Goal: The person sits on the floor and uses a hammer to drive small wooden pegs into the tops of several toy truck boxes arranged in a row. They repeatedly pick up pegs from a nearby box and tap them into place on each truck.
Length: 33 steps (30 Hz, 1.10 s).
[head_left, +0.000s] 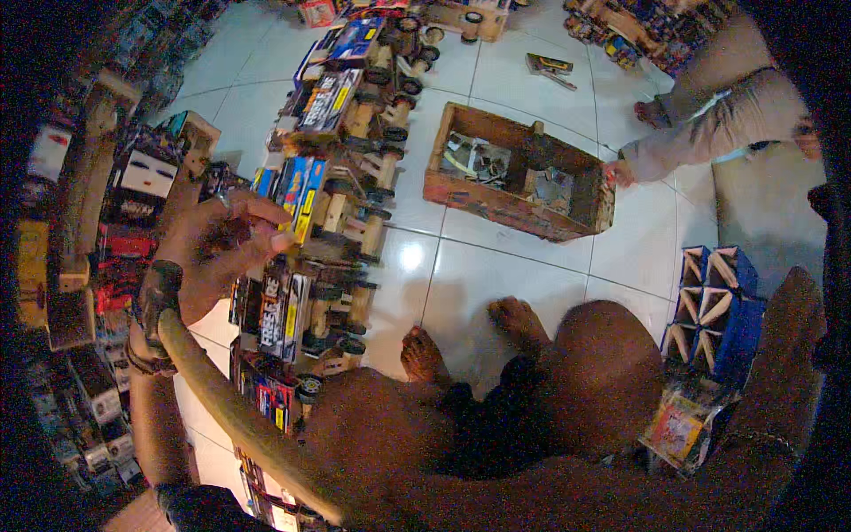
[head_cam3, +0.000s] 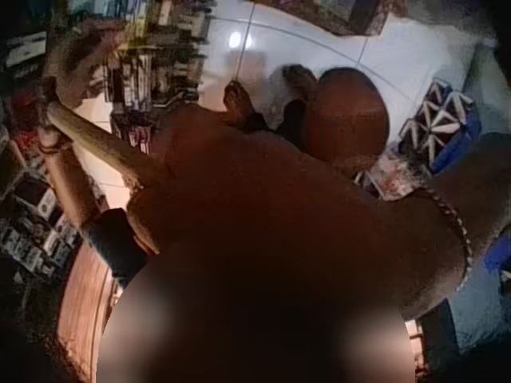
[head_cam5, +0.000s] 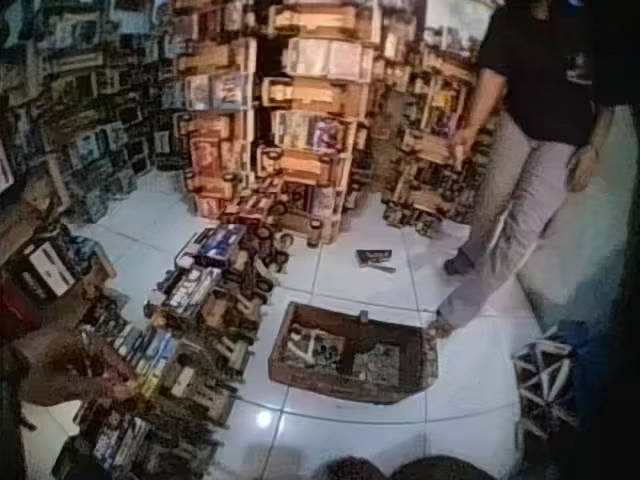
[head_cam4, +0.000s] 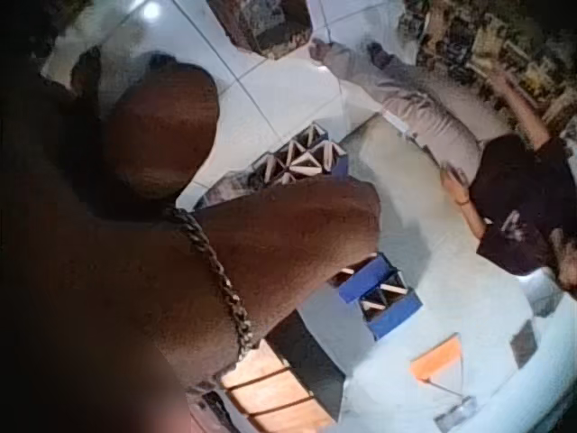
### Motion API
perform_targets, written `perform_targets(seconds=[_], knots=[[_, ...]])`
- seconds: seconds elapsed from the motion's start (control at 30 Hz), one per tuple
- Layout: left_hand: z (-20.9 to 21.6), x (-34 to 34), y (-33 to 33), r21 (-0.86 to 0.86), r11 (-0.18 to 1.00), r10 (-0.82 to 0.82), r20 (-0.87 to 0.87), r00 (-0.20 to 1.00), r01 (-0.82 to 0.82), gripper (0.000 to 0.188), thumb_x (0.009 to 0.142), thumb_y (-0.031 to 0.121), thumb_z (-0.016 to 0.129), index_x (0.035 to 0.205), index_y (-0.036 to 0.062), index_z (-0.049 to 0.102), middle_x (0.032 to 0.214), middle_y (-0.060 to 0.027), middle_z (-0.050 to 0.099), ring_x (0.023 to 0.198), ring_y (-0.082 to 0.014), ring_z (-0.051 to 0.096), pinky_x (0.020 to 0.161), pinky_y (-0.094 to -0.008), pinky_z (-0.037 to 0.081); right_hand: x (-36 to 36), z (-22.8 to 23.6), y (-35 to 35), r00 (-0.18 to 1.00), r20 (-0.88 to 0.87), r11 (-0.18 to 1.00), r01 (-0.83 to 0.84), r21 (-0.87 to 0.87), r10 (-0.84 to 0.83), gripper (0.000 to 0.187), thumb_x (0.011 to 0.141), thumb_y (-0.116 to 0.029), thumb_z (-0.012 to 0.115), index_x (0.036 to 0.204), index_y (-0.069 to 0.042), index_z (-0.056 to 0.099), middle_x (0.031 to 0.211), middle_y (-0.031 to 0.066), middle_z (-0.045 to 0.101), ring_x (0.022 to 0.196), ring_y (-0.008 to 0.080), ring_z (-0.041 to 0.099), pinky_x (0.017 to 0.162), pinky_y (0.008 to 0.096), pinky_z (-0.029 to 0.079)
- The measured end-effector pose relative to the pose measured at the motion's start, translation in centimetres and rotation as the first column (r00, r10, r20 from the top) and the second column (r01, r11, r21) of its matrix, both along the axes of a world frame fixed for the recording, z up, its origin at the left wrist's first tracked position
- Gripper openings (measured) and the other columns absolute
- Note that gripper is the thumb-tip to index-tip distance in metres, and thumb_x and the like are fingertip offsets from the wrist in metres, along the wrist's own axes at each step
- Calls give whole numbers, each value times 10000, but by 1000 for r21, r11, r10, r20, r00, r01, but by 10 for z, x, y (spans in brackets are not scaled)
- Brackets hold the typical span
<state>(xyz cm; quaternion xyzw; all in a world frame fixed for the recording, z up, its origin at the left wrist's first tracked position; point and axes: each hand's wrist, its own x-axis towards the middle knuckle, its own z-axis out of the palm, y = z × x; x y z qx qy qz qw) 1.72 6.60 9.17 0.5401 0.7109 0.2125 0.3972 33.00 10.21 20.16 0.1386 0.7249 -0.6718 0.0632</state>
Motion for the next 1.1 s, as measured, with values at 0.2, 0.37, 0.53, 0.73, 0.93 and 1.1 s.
perform_targets(seconds=[0.2,0.37,0.53,0.73,0.93,1.1], knots=[[-10,68,84,-21,981,-189,80,979,192,190,890,192,736,1015,58,684,805,38,615,727,-63,551,660,-242,457,66,-15,20,992,-53,993,113,-32,-115,259,964,-241,645,1177,-93,645,871,77,643,725,173,630,654,359,510],[-24,130,143,-106,890,-447,-2,895,444,238,868,208,764,1021,51,670,854,-5,638,796,-110,603,694,-277,497,119,-20,52,987,-72,987,141,-74,-147,286,962,-225,651,1219,-101,633,867,55,644,738,144,616,667,330,500],[-68,193,192,-292,652,-747,-404,527,700,265,874,262,705,1034,52,679,916,-117,688,850,-234,668,752,-372,535,161,-27,90,986,4,979,168,-119,-168,319,961,-208,656,1262,-109,620,863,32,644,750,114,602,679,302,490],[-150,316,215,-161,484,-866,-226,445,860,214,889,170,610,1045,45,684,1020,-180,682,975,-276,669,839,-413,535,241,-88,131,898,5,898,439,14,-439,414,961,-192,656,1356,-128,554,891,16,633,798,91,565,726,282,473],[-255,387,283,-406,438,-846,-487,216,802,236,895,118,548,1064,30,687,1141,-251,651,1105,-335,649,920,-437,535,279,-189,120,443,226,496,806,324,-868,744,965,-159,608,1583,-242,200,1299,121,613,580,135,471,588,306,466],[-306,382,278,-276,460,-790,-561,247,844,254,805,162,650,1003,7,692,1142,-237,640,1041,-413,650,911,-492,538,297,-223,101,234,208,300,869,394,-950,771,971,-184,605,1581,-265,141,1264,265,606,809,426,681,756,474,524]])
